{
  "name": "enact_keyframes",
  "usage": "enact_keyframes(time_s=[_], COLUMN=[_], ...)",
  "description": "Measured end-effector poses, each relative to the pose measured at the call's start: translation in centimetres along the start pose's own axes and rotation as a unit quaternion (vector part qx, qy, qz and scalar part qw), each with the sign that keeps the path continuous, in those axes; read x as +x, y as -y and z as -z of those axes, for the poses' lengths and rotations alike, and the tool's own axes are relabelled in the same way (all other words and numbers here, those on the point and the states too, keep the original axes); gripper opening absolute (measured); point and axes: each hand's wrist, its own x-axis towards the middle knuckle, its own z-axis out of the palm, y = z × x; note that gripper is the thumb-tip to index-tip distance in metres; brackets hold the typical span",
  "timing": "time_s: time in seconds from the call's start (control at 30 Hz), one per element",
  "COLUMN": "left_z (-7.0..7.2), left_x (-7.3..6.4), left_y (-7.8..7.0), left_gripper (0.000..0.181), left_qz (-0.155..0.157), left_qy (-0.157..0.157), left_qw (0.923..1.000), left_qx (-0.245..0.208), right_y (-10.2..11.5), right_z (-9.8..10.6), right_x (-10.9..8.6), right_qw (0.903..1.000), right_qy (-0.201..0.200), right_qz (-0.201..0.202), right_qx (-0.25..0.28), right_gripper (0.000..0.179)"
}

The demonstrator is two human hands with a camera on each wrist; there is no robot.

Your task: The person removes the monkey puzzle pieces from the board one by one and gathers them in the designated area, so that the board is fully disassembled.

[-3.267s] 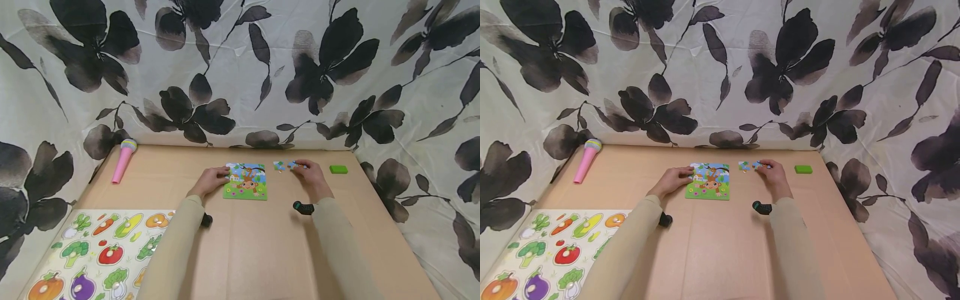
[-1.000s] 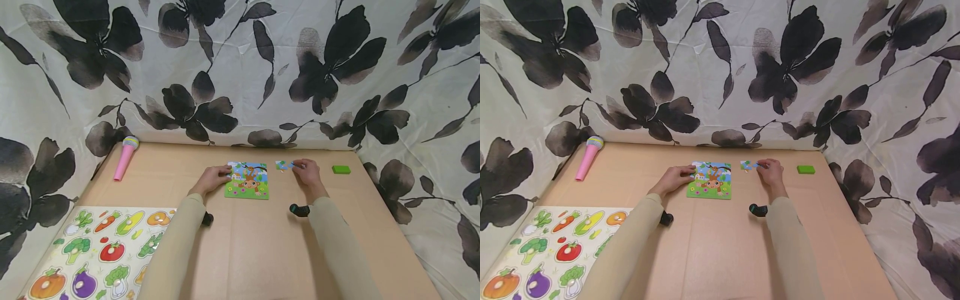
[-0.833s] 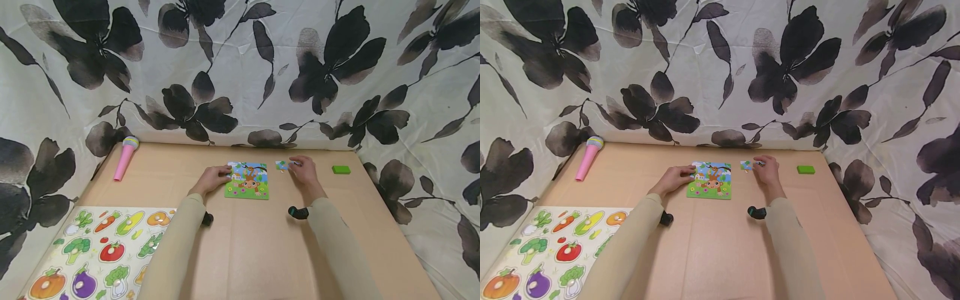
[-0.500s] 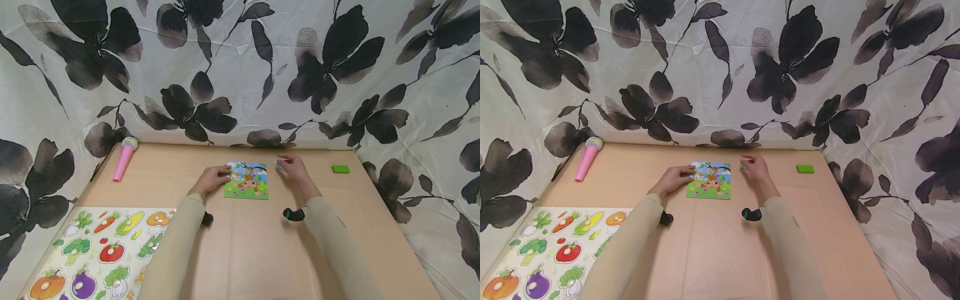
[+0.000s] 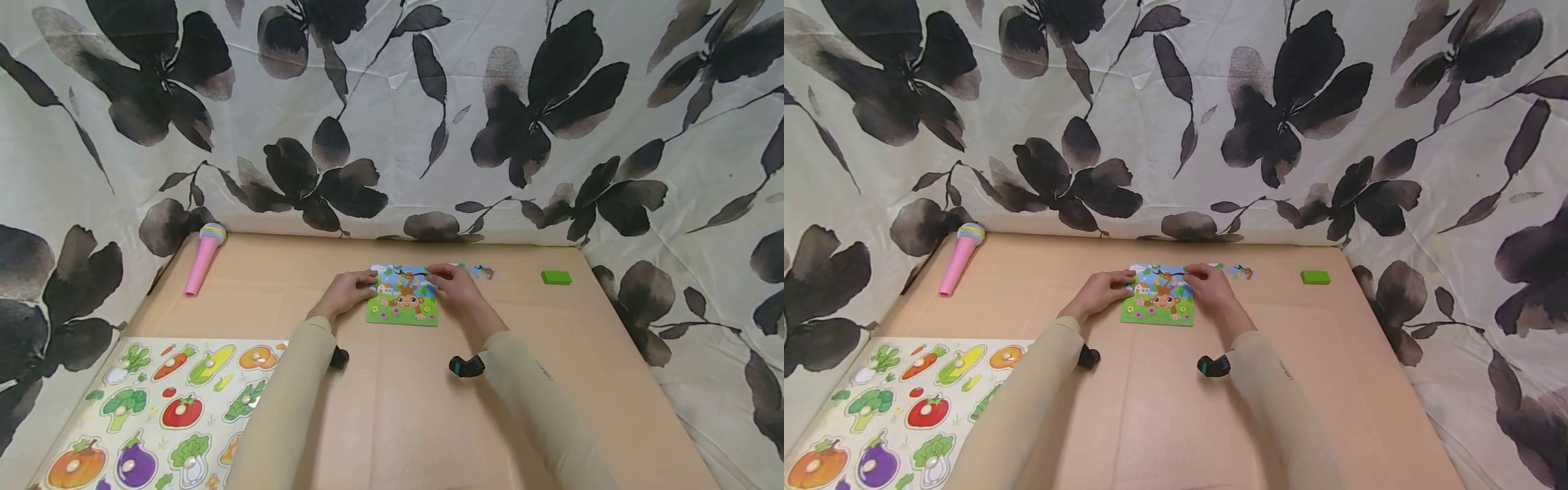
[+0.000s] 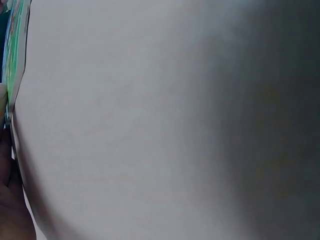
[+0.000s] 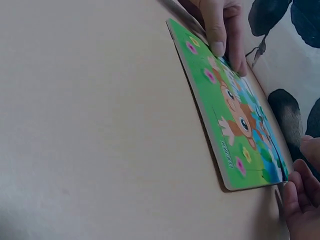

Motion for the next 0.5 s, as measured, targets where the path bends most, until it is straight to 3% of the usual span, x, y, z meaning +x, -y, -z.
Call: enact_keyframes(time_s=[0.33,0.5], left_z=[0.1,0.0], left_x=[0.1,0.3], left_y=[0.1,0.3], left_gripper=[0.036,0.036], left_qz=[-0.015,-0.02], left_qy=[0.001,0.001], left_qw=[0.9997,0.9996], left_qx=[0.017,0.021], right_y=[-0.2,-0.1], right_z=[-1.3,-1.6], right_x=[0.0,0.0], right_qw=[0.9983,0.9982], right_qy=[-0.016,-0.022], right_qz=[-0.01,-0.007], right_qx=[-0.056,-0.056], right_gripper=[0.028,0.029])
